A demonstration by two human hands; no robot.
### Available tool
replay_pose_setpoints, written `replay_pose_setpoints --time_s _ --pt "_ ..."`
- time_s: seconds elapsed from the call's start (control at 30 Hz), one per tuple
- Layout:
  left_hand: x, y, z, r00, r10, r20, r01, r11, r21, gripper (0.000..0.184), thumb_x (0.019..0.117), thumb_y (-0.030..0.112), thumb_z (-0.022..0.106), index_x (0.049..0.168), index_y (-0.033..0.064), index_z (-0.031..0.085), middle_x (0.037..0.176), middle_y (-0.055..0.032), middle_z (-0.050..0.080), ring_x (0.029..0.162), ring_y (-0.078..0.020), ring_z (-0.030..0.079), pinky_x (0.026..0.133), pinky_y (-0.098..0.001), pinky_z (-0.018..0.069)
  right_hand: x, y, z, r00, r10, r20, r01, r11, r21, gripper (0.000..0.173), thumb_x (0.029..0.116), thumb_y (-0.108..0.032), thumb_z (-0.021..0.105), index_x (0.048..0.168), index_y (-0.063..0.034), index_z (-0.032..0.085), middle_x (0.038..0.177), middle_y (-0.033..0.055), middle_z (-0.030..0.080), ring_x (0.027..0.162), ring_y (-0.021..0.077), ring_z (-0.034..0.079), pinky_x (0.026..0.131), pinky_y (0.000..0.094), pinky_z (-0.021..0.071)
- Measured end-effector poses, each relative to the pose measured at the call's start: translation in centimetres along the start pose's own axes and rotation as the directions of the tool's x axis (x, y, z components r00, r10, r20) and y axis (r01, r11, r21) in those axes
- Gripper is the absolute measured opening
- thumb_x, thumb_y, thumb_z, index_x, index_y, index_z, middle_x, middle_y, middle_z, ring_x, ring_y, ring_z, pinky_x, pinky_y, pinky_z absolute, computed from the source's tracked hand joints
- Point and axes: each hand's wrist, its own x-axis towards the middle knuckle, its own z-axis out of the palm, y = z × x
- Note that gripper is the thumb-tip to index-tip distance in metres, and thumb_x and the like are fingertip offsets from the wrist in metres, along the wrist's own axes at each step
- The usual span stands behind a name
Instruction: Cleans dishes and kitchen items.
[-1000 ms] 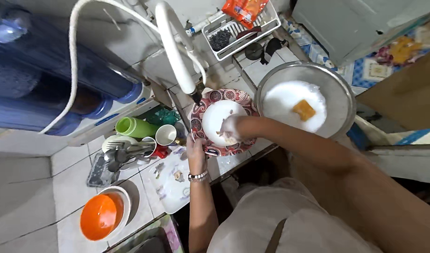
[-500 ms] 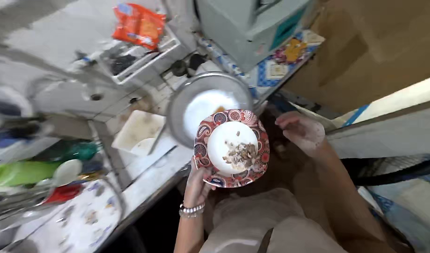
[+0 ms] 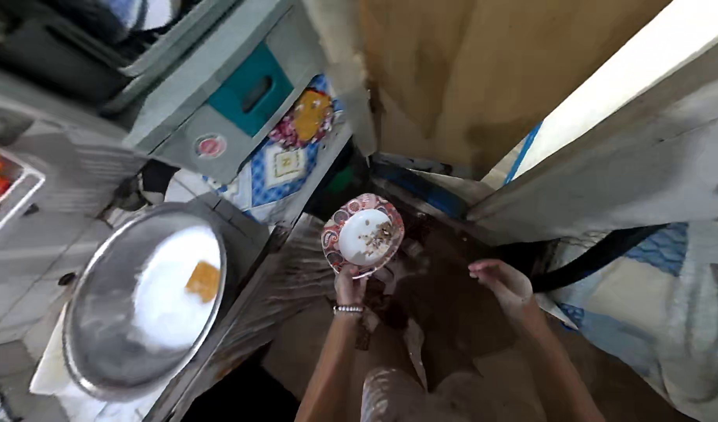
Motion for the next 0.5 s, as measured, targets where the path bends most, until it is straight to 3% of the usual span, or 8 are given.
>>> replay_pose_setpoints --time_s 0.07,0.17,0.27,0.33,0.4,0.43,0.47,0.5 --pt "5.0 -2.1 2.3 0.997 0.059 -0.053 -0.062 0.997 -0.046 0.014 0.0935 -0.004 0.041 0.099 0.0038 0.052 0.076 -0.0041 0.062 0.061 -0.0072 0.062 0.052 -0.0210 0.0536 0.4 2.3 -1.4 1.000 0.021 -0.020 -0.022 0.999 -0.046 0.022 0.0950 -0.009 0.057 0.109 0.0061 0.067 0.104 0.0047 0.073 0.094 0.0069 0.070 0.086 0.0253 0.0587" --pt "11.9 -3.4 5.4 0.981 0.131 -0.144 -0.154 0.975 -0.158 0.016 0.0947 -0.002 0.039 0.107 0.0050 0.047 0.090 -0.0061 0.054 0.072 -0.0094 0.058 0.062 -0.0214 0.0539 0.5 7.0 -3.0 0.995 0.070 -0.067 -0.075 0.995 -0.073 0.025 0.0945 -0.015 0.057 0.108 0.0042 0.067 0.103 0.0022 0.073 0.094 0.0038 0.069 0.086 0.0228 0.0580" --pt "17.4 -2.6 8.2 0.935 0.235 -0.264 -0.304 0.917 -0.259 0.015 0.0976 -0.001 0.037 0.109 0.0062 0.044 0.090 -0.0053 0.051 0.071 -0.0098 0.056 0.066 -0.0206 0.0545 -0.5 11.1 -4.5 0.977 0.191 -0.093 -0.196 0.979 -0.055 0.024 0.0938 -0.011 0.058 0.108 0.0057 0.067 0.103 0.0012 0.074 0.095 0.0018 0.069 0.087 0.0209 0.0577" --pt "20.1 -1.3 9.7 0.896 0.296 -0.332 -0.392 0.877 -0.276 0.017 0.1009 0.002 0.036 0.116 0.0036 0.045 0.094 -0.0080 0.050 0.076 -0.0116 0.057 0.072 -0.0218 0.0551 -1.6 13.7 -5.2 0.959 0.270 -0.087 -0.273 0.962 -0.028 0.025 0.0940 -0.012 0.057 0.109 0.0060 0.067 0.104 0.0008 0.074 0.096 0.0006 0.068 0.088 0.0206 0.0569" --pt "23.5 0.1 10.4 0.852 0.339 -0.400 -0.447 0.868 -0.216 0.024 0.1050 0.010 0.035 0.125 0.0009 0.045 0.105 -0.0120 0.053 0.086 -0.0154 0.059 0.078 -0.0254 0.0552 -2.3 16.2 -5.4 0.956 0.288 -0.056 -0.288 0.958 -0.001 0.026 0.0967 -0.012 0.057 0.110 0.0070 0.067 0.105 0.0014 0.075 0.099 -0.0016 0.068 0.091 0.0189 0.0561" --pt "25.0 0.9 10.5 0.840 0.362 -0.404 -0.456 0.875 -0.164 0.032 0.1081 0.013 0.033 0.135 -0.0007 0.043 0.118 -0.0151 0.054 0.098 -0.0187 0.059 0.086 -0.0288 0.0545 -2.3 17.0 -5.1 0.957 0.288 -0.033 -0.288 0.958 0.008 0.027 0.0986 -0.013 0.058 0.110 0.0094 0.067 0.106 0.0038 0.075 0.100 -0.0030 0.067 0.092 0.0170 0.0547" --pt "26.3 1.5 10.4 0.835 0.406 -0.371 -0.460 0.885 -0.066 0.038 0.1109 0.015 0.030 0.145 -0.0015 0.037 0.134 -0.0169 0.051 0.113 -0.0206 0.059 0.096 -0.0311 0.0526 -2.1 17.7 -4.8 0.952 0.305 -0.003 -0.305 0.952 0.010 0.029 0.0994 -0.012 0.057 0.111 0.0133 0.065 0.106 0.0091 0.073 0.100 -0.0018 0.066 0.092 0.0165 0.0527" --pt "27.1 2.2 10.3 0.833 0.464 -0.302 -0.444 0.885 0.138 0.040 0.1114 0.011 0.029 0.149 -0.0026 0.034 0.144 -0.0169 0.047 0.124 -0.0194 0.055 0.104 -0.0303 0.0484 -1.5 18.4 -4.2 0.941 0.337 0.037 -0.338 0.941 0.007 0.031 0.0991 -0.009 0.054 0.114 0.0168 0.062 0.108 0.0157 0.071 0.101 0.0035 0.066 0.093 0.0190 0.0519"
